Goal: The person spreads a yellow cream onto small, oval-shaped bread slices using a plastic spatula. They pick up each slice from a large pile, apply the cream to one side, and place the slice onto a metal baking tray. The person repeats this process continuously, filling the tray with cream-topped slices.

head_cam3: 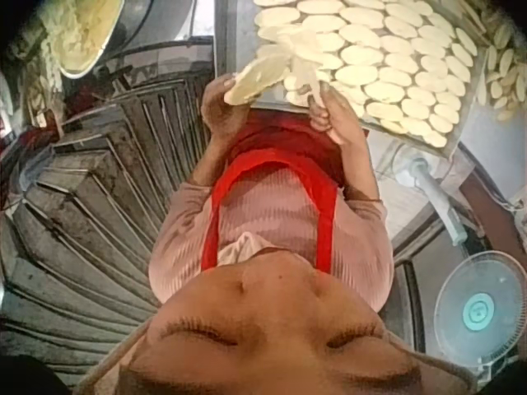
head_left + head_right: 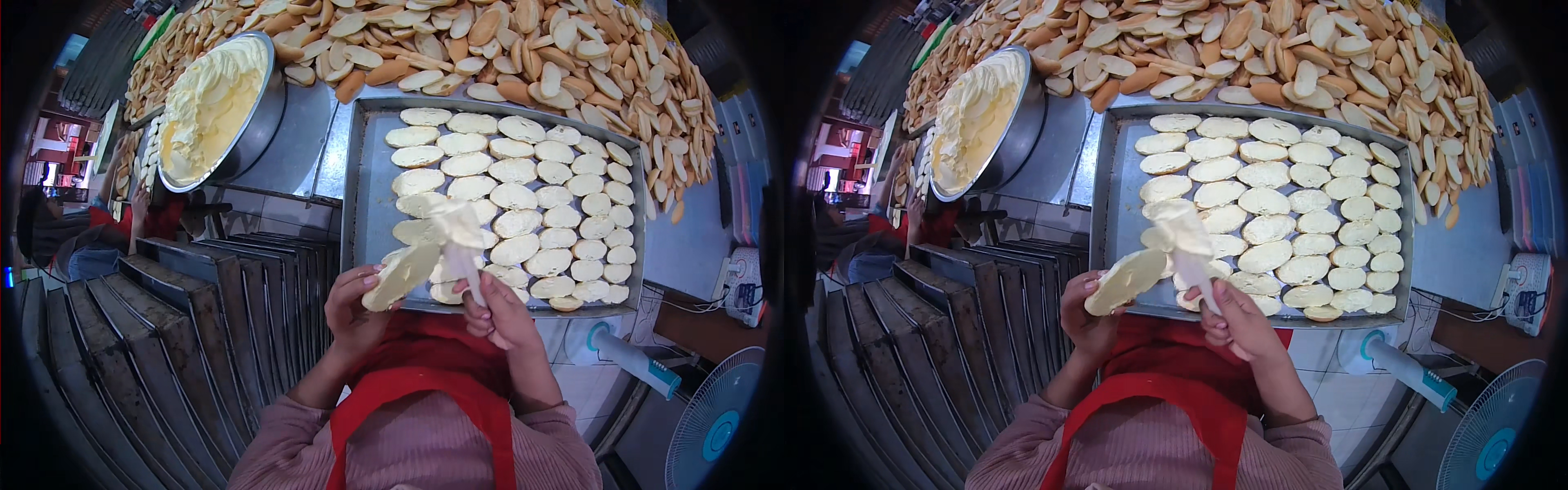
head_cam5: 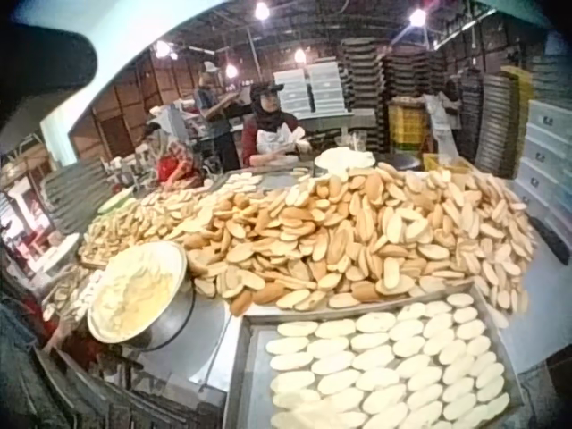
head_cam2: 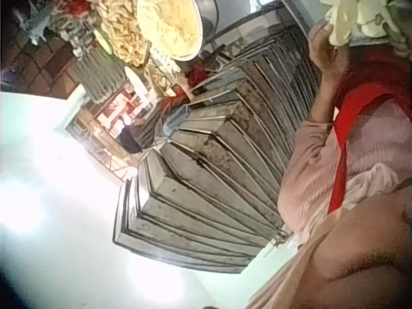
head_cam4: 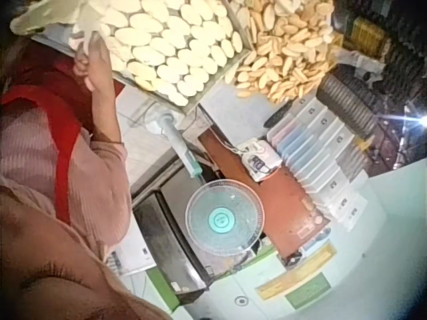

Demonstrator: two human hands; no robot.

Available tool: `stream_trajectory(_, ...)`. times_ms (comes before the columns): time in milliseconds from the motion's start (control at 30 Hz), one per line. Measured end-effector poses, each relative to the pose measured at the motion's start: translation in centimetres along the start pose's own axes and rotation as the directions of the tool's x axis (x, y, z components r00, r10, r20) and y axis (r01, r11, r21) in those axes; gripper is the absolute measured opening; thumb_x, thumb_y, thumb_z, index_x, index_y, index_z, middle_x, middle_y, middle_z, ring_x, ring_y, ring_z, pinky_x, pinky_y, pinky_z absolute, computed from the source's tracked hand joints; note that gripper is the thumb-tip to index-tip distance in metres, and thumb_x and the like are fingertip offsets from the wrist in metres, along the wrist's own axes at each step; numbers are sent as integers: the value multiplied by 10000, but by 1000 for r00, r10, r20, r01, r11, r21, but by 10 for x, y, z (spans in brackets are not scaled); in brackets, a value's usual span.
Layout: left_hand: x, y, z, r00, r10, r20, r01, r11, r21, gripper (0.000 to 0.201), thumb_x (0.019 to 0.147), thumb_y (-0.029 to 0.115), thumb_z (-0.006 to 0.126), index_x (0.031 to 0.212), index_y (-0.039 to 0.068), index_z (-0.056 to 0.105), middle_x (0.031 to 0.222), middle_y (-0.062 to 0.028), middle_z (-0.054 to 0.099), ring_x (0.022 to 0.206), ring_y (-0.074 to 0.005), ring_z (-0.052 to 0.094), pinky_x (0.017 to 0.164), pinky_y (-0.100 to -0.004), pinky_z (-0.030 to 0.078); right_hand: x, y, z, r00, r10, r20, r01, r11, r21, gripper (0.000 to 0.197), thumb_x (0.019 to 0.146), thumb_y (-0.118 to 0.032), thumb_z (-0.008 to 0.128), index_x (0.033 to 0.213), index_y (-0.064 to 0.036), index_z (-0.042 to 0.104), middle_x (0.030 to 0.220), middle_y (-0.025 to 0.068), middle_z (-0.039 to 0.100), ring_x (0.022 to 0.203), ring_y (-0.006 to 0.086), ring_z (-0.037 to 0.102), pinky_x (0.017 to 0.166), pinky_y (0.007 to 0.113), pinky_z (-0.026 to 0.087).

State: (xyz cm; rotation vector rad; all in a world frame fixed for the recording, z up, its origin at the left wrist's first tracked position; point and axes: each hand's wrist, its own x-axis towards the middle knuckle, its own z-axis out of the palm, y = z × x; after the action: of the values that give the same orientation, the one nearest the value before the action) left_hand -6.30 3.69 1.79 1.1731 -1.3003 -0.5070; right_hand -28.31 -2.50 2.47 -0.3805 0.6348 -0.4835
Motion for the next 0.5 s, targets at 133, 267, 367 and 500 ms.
stream_trajectory(133, -2, 1, 2, 996, -80, -25, 79, 995, -61, 508, 730, -40, 735, 1154, 36, 466, 1123, -165, 504, 1022, -237, 569, 817, -315, 527, -1, -4, -4, 996, -46, -71, 44, 999, -25, 470, 999, -422, 325, 1106, -11, 526, 613, -42, 322, 484, 27, 243, 429, 179, 232)
stream_trajectory(267, -6, -3, 4, 983, -180, -46, 174, 979, -110, 517, 731, -37, 734, 1162, 40, 459, 1142, -165, 488, 1041, -234, 554, 834, -323, 516, -13, 3, 6, 994, 13, 106, 11, 976, -219, 496, 992, -442, 332, 1110, -5, 536, 624, -46, 357, 500, 24, 262, 446, 179, 243)
stream_trajectory(367, -2, -2, 4, 998, -63, -21, 62, 998, -13, 531, 723, -33, 743, 1165, 41, 458, 1137, -162, 491, 1036, -236, 555, 847, -326, 505, -13, 1, 15, 981, 68, 181, -6, 947, -322, 493, 995, -435, 330, 1104, -2, 540, 621, -49, 351, 503, 23, 266, 444, 179, 239)
stream_trajectory(500, -8, -4, 3, 997, -75, -27, 72, 994, -85, 545, 717, -27, 751, 1170, 42, 457, 1136, -158, 491, 1035, -234, 553, 858, -325, 495, -7, 2, 2, 998, 40, 50, -30, 979, -200, 465, 1001, -406, 331, 1065, 8, 533, 585, -35, 320, 463, 32, 244, 417, 188, 224)
